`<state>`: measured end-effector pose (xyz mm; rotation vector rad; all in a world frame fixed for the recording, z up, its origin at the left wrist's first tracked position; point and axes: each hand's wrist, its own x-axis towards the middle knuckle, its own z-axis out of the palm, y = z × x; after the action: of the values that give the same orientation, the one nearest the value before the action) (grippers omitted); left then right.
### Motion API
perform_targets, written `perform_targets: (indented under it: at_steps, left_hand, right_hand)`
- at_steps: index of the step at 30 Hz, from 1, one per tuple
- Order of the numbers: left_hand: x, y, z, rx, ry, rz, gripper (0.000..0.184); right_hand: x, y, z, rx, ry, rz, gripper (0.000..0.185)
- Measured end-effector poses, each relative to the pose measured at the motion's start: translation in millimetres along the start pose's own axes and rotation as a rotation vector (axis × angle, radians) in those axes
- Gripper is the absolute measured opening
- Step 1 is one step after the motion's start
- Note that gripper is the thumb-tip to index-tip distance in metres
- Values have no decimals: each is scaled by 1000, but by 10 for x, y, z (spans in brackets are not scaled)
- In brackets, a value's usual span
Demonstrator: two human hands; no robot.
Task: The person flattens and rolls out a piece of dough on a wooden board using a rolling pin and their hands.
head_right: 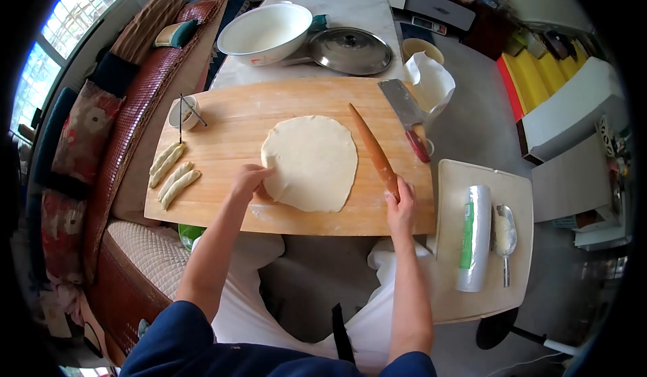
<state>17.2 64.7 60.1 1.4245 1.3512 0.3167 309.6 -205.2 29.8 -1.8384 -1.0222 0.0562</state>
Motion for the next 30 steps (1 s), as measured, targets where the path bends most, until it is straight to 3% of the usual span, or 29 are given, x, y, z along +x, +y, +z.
perform_targets:
  at_steps: [2,3,6,9,12,15,17,20,24,30]
  left_hand:
    - [102,-145,183,279,155,119,33]
    - [376,-497,267,456,333,309,29]
    - [320,-408,368,259,390,245,32]
    - [135,-281,359,-392,258,-1,40]
    - [-98,-241,477,-432,398,61,50]
    - [-213,-369,585,-217,285,254,52]
    - [-232,-474,606,28,233,353,48]
    - [-384,-338,701,268,450,597,51]
    - [-364,-296,697,66,382,524,55]
    - [-68,-646,293,-65,280,613,59]
  right_hand:
    - [-16,-8,41,25,-1,7,47]
    - [-16,-24,50,38,-16,33,47]
    - [19,-28,125,54,-52,124,44]
    - [193,-272,166,24,-149,263,42]
    - [537,-272,376,-170,-195,304,37]
    - [916,-27,817,-309,-137,78,37]
    - [1153,-133,1005,-374,-249,196,36]
    - [1297,-215,1268,-480,-324,227,35]
    - [1268,-282,1294,-436,-368,306,37]
    - [783,-256,1028,-185,-319,305,30]
